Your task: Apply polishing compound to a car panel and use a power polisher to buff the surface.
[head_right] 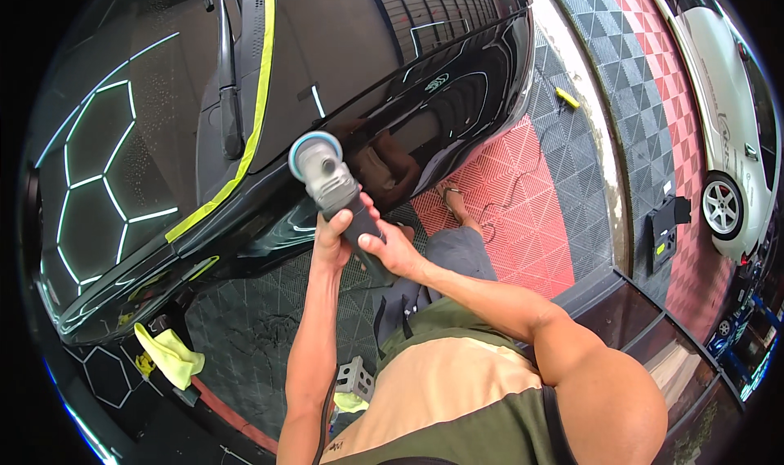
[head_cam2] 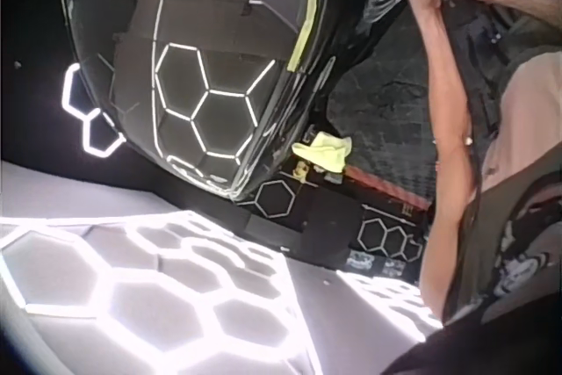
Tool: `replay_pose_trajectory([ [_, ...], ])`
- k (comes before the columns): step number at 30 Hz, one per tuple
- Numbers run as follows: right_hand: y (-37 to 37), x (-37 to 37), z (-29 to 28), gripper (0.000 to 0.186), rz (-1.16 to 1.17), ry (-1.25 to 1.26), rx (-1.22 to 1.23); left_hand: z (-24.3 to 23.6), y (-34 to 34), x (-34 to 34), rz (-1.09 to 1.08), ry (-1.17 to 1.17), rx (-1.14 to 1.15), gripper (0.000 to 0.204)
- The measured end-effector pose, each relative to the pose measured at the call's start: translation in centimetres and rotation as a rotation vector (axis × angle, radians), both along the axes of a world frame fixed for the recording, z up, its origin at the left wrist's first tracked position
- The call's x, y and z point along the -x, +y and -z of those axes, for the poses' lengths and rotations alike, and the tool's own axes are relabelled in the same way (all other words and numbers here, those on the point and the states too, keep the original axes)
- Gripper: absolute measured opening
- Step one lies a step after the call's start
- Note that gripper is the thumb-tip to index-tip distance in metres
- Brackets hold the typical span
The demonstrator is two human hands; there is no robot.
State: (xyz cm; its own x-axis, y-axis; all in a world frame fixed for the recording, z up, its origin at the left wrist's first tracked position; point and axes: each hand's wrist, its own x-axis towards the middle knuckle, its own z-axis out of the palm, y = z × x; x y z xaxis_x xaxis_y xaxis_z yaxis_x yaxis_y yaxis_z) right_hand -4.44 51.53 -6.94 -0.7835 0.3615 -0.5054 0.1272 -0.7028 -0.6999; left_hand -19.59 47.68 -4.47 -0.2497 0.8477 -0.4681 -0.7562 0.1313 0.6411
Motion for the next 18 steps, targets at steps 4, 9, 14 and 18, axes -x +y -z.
replay_pose_trajectory([
  [4, 1.3, -1.0, -0.1, 0.061, 0.062, 0.014, 0.03, 0.3, 2.1, -1.2, 0.052, -0.017, 0.056, 0.063],
  [9, 0.3, -0.3, -0.3, 0.053, -0.016, -0.061, -0.152, 0.5, -0.7, -0.5, -0.037, -0.042, -0.055, 0.069],
  [14, -2.0, 0.8, 0.2, 0.064, 0.108, 0.038, 0.007, 0.2, -0.5, 0.9, 0.147, 0.041, 0.063, 0.054],
  [18, -6.6, 3.0, 0.3, 0.074, 0.16, 0.07, 0.034, -0.6, -4.1, 2.9, 0.176, 0.076, 0.081, 0.057],
])
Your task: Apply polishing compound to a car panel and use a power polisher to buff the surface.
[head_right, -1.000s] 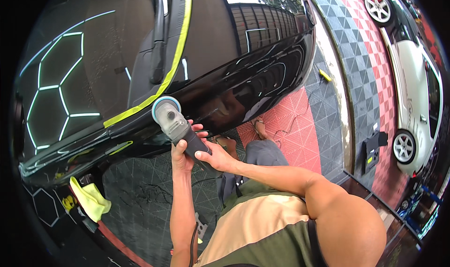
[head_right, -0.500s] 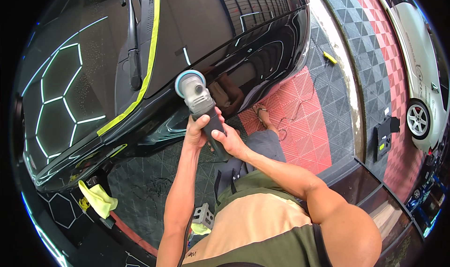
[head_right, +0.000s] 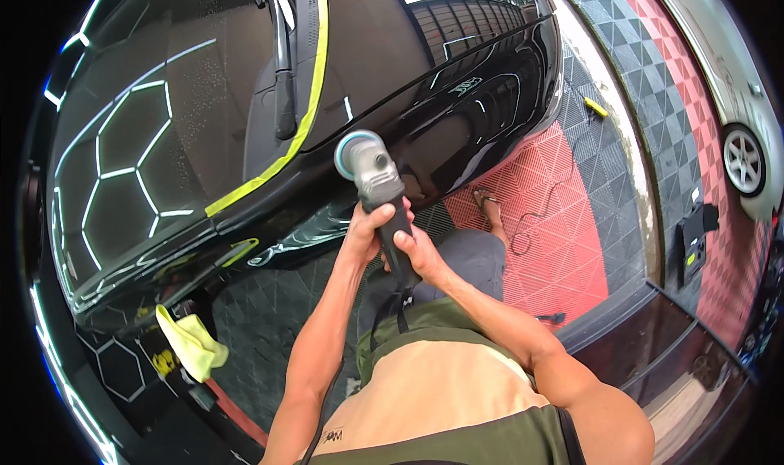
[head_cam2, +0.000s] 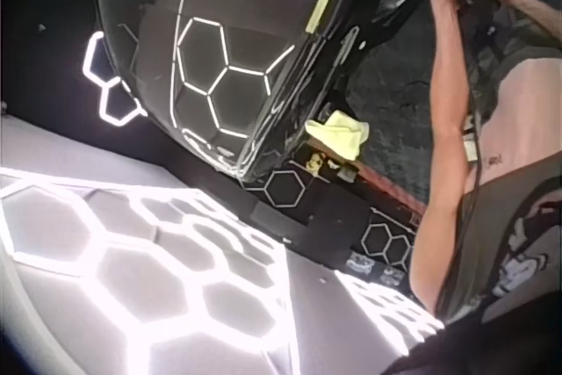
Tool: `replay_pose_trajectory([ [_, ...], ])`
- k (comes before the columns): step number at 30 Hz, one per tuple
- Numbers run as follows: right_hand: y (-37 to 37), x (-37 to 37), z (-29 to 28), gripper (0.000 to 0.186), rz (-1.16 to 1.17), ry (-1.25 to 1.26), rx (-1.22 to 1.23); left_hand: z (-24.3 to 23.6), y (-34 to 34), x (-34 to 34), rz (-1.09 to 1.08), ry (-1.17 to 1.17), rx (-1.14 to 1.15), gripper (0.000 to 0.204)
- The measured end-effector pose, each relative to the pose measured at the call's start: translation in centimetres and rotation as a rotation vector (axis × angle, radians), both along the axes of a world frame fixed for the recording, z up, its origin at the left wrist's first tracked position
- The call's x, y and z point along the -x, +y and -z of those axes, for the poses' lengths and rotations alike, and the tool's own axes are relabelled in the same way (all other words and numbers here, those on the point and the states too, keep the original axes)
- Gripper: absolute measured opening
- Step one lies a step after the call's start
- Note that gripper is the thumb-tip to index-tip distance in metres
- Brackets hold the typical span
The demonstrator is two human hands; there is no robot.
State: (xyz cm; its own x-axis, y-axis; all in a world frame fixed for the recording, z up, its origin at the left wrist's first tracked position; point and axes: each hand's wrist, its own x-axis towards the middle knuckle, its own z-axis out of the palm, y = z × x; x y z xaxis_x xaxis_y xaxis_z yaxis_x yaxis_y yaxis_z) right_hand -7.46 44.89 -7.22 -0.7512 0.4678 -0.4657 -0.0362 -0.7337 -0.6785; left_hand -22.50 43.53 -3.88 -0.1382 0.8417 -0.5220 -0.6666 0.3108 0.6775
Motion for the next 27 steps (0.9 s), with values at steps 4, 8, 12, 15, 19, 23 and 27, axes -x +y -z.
replay_pose_trajectory([
  [4, -4.9, 4.1, 0.8, 0.078, -0.007, 0.083, 0.029, -0.5, -4.5, 3.8, -0.007, 0.003, -0.141, 0.081],
  [8, -8.1, 7.1, 0.6, 0.079, 0.168, 0.209, 0.102, -0.5, -5.3, 7.1, 0.196, 0.057, -0.019, 0.069],
  [12, -9.5, 8.1, -0.1, 0.073, 0.445, 0.078, -0.005, -0.6, -2.5, 6.7, 0.406, 0.18, 0.107, 0.059],
  [15, -8.5, 8.7, -0.3, 0.063, 0.561, 0.073, 0.065, -0.1, -0.3, 5.6, 0.489, 0.277, 0.154, 0.054],
  [19, -9.1, 9.1, 0.1, 0.053, 0.589, 0.118, 0.237, -0.1, 0.7, 5.4, 0.552, 0.38, 0.135, 0.048],
  [23, -13.8, 12.5, 0.7, 0.051, 0.528, 0.179, 0.289, -0.3, -4.6, 9.0, 0.601, 0.485, 0.239, 0.051],
  [27, -17.8, 16.4, 0.0, 0.036, 0.507, 0.179, 0.19, -2.5, -8.9, 12.3, 0.588, 0.462, 0.261, 0.059],
])
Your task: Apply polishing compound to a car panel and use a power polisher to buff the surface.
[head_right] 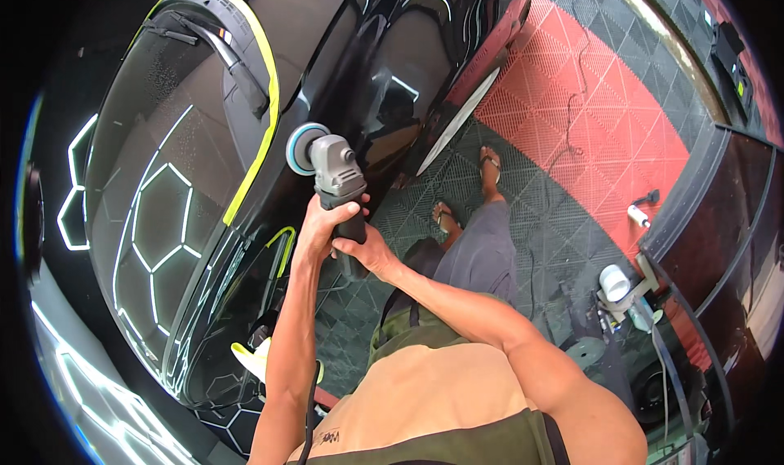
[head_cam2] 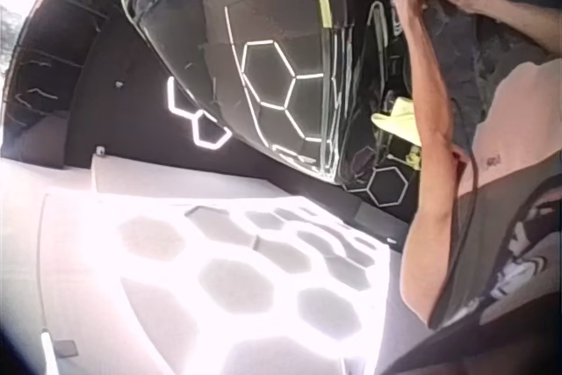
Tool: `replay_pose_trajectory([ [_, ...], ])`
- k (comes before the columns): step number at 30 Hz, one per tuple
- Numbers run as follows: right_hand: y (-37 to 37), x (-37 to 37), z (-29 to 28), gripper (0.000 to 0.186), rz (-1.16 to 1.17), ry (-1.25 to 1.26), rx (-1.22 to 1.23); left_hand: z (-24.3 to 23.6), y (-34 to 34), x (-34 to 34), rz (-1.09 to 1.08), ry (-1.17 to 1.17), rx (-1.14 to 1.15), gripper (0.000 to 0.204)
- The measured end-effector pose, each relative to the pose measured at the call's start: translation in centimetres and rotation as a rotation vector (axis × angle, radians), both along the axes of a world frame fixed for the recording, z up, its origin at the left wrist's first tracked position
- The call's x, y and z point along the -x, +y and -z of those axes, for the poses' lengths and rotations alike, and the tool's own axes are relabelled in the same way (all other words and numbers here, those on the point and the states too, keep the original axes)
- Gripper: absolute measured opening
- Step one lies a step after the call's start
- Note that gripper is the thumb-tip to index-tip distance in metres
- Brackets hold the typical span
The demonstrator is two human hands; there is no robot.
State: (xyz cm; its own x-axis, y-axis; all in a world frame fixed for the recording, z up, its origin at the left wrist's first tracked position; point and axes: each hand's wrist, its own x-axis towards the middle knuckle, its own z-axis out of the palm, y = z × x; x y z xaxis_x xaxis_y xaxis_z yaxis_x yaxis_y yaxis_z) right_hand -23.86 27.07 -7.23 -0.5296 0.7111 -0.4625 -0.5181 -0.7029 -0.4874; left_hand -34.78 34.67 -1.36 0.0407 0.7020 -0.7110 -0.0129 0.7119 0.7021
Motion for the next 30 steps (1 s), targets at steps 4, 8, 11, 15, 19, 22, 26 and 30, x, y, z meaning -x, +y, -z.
replay_pose_trajectory([
  [4, -3.8, 5.0, 0.5, 0.031, 0.111, 0.026, -0.013, -0.5, -3.1, 4.1, 0.101, 0.041, -0.005, 0.059],
  [8, -7.7, 8.2, 1.1, 0.057, 0.138, -0.057, -0.093, -0.4, -7.1, 7.2, 0.13, 0.026, -0.035, 0.061],
  [11, -6.9, 7.7, 1.3, 0.053, 0.107, 0.003, -0.071, -0.1, -6.4, 6.6, 0.147, 0.02, -0.037, 0.054],
  [15, -4.1, 6.2, 1.7, 0.043, 0.219, 0.055, 0.031, 1.7, -1.9, 3.8, 0.219, 0.09, -0.008, 0.055],
  [19, -1.9, 4.3, 1.2, 0.046, 0.238, 0.066, 0.061, 1.8, 0.0, 2.1, 0.208, 0.038, 0.007, 0.059],
  [22, 1.2, 2.3, 1.1, 0.045, 0.28, 0.059, 0.084, 2.2, 3.2, -0.1, 0.234, -0.009, -0.03, 0.058],
  [26, 6.1, -0.6, 0.5, 0.052, 0.281, 0.015, 0.078, 2.3, 8.1, -2.7, 0.205, -0.049, -0.016, 0.046],
  [30, 9.9, -2.7, 0.1, 0.052, 0.327, 0.045, 0.073, 2.1, 11.9, -5.1, 0.201, -0.078, -0.032, 0.046],
])
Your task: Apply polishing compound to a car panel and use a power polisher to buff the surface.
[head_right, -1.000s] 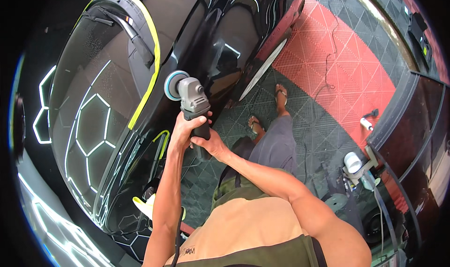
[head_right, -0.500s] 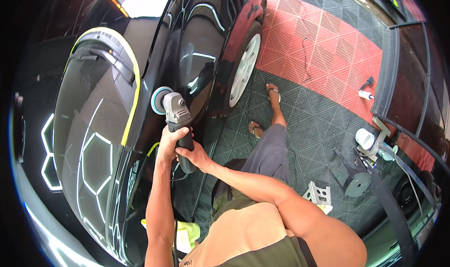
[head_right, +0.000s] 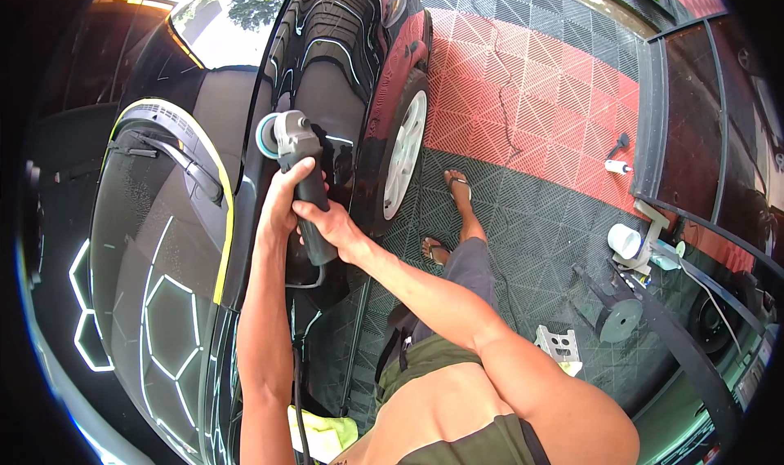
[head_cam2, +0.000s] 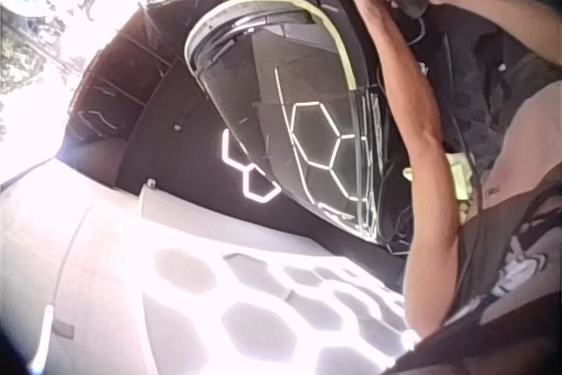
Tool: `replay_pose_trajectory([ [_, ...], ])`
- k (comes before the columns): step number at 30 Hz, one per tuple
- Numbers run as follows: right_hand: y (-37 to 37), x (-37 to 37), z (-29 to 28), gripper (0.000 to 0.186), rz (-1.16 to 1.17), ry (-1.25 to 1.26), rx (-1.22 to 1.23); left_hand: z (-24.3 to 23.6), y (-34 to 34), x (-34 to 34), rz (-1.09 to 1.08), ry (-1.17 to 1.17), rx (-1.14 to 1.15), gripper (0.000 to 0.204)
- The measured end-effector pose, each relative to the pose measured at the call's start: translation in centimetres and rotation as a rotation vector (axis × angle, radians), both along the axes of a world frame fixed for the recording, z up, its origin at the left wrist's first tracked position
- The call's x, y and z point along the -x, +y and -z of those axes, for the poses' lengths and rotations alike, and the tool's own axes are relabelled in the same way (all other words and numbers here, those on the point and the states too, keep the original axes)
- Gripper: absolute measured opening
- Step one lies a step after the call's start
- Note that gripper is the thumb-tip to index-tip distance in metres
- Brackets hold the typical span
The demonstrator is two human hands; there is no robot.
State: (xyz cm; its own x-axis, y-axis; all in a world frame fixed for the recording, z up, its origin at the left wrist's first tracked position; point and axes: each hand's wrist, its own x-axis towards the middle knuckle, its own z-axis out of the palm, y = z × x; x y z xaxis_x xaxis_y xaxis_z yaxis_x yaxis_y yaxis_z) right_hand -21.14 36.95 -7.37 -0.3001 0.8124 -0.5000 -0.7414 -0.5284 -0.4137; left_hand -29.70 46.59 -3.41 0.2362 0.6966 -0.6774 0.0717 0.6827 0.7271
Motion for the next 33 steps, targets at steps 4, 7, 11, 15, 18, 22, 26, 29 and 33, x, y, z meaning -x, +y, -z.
replay_pose_trajectory([
  [4, 2.3, -1.1, -0.7, 0.054, -0.045, -0.013, 0.014, -0.5, 2.1, -0.2, 0.0, -0.018, -0.032, 0.051],
  [7, 2.5, -0.6, -0.8, 0.055, -0.055, -0.037, 0.016, -0.6, 2.3, 0.4, -0.006, -0.046, -0.006, 0.052],
  [11, 0.3, -0.2, -0.9, 0.054, -0.071, -0.03, -0.004, -1.5, 0.0, 0.3, -0.007, -0.009, -0.032, 0.047],
  [15, -7.4, 3.4, -2.0, 0.04, -0.125, 0.047, 0.06, -3.2, -6.5, 4.7, 0.131, 0.146, -0.008, 0.038],
  [18, -12.1, 6.5, 1.8, 0.057, -0.139, 0.114, -0.088, 0.8, -11.5, 7.7, -0.012, 0.09, 0.034, 0.053],
  [22, -13.5, 6.3, -0.4, 0.042, -0.249, 0.145, -0.071, -1.0, -14.0, 8.8, -0.02, 0.111, 0.034, 0.043],
  [26, -11.4, 6.1, -3.0, 0.036, -0.184, 0.101, -0.024, -2.6, -12.0, 7.9, 0.043, 0.192, -0.123, 0.045],
  [29, -11.2, 7.0, -3.5, 0.034, -0.162, 0.203, -0.052, -3.5, -11.8, 9.0, 0.093, 0.21, -0.049, 0.047],
  [33, -14.8, 9.6, -2.2, 0.04, -0.205, 0.296, 0.023, -2.8, -15.2, 11.2, 0.095, 0.265, -0.044, 0.049],
])
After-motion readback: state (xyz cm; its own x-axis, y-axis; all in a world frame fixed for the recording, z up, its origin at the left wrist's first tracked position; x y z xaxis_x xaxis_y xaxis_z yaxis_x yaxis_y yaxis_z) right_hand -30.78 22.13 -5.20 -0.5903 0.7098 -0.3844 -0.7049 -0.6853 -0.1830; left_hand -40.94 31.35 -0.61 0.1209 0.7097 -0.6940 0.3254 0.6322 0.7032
